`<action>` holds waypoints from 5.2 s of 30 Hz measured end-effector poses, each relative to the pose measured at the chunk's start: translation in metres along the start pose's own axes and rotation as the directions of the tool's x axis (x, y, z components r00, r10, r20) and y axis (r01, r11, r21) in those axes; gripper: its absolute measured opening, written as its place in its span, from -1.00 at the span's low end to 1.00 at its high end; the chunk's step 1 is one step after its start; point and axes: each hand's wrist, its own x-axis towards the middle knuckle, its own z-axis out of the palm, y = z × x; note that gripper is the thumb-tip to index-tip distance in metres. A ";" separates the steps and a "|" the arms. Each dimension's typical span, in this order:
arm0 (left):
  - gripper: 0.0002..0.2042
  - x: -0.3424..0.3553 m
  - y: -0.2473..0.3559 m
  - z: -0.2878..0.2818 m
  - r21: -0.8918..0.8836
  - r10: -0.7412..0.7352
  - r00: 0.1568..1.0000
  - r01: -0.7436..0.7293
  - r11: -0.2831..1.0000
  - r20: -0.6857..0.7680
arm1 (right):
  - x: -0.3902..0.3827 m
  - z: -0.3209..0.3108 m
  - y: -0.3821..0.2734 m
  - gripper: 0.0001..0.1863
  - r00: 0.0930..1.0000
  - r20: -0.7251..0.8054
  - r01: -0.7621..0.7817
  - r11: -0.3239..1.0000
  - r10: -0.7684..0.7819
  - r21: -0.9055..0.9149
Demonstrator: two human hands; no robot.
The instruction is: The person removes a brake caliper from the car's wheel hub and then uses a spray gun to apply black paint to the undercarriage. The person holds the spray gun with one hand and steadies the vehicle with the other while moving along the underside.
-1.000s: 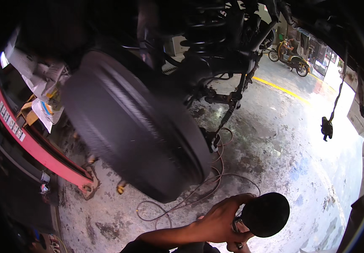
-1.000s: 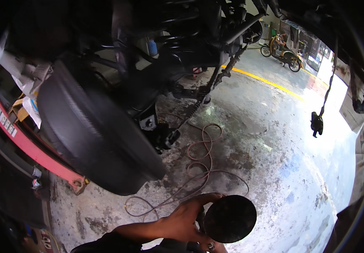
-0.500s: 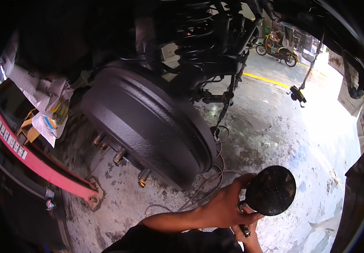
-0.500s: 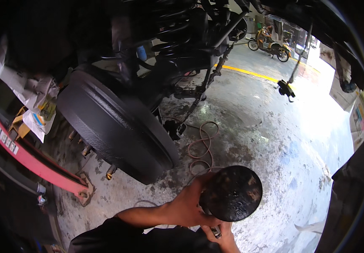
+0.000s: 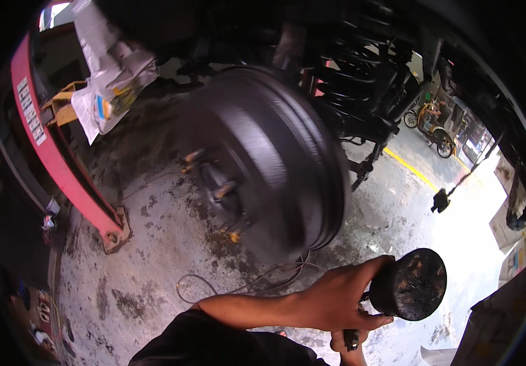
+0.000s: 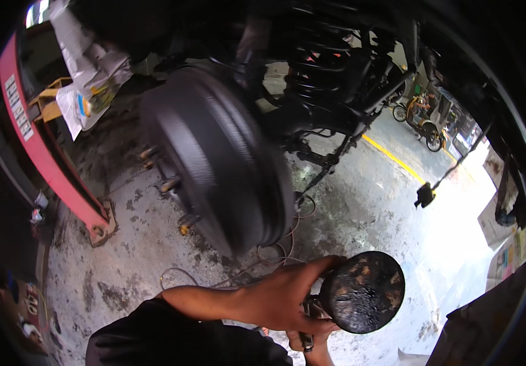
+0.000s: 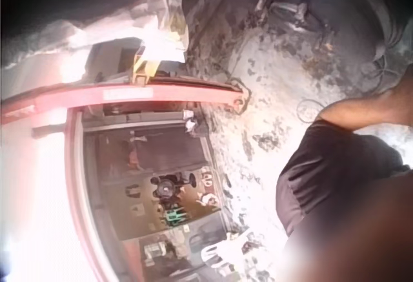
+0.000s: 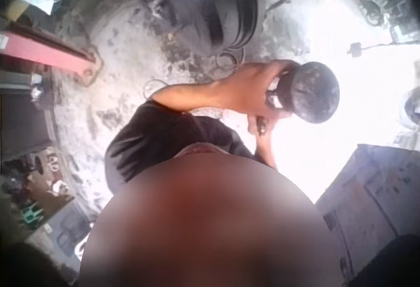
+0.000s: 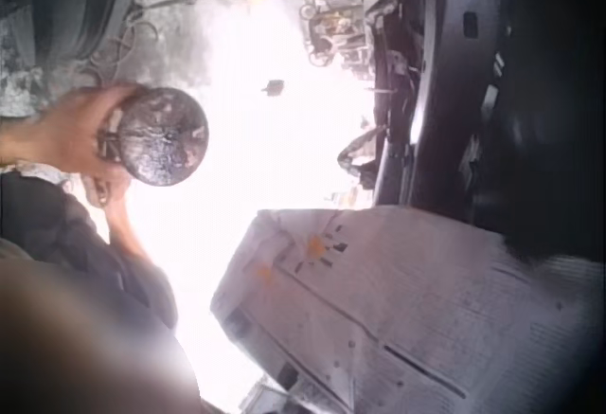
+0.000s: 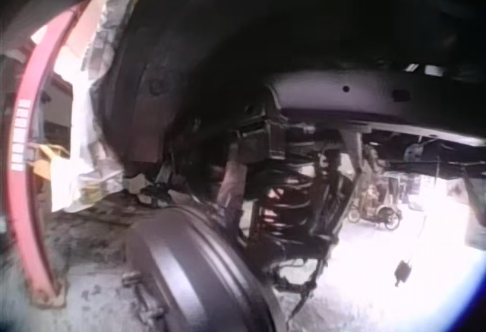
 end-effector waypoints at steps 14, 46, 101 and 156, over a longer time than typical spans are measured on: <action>-0.09 -0.152 0.039 -0.148 0.031 0.248 0.969 -0.248 0.968 0.025 | -0.073 0.190 -0.136 -0.28 0.999 -0.051 -0.010 0.992 0.004 -0.125; 0.14 -0.159 0.033 -0.361 0.305 0.077 0.961 0.009 0.952 -0.267 | 0.092 0.375 -0.171 -0.32 0.956 0.207 0.203 0.978 -0.207 0.043; -0.60 0.154 0.280 -0.593 -0.123 0.493 0.867 -0.499 0.858 -0.079 | 0.550 0.376 -0.441 -0.60 0.914 0.400 0.401 0.003 -0.067 -0.916; -0.70 0.103 0.262 -0.634 -0.247 0.521 0.837 -0.476 0.844 0.168 | 0.449 0.453 -0.473 -0.66 0.991 -0.104 -0.134 0.541 0.086 -0.830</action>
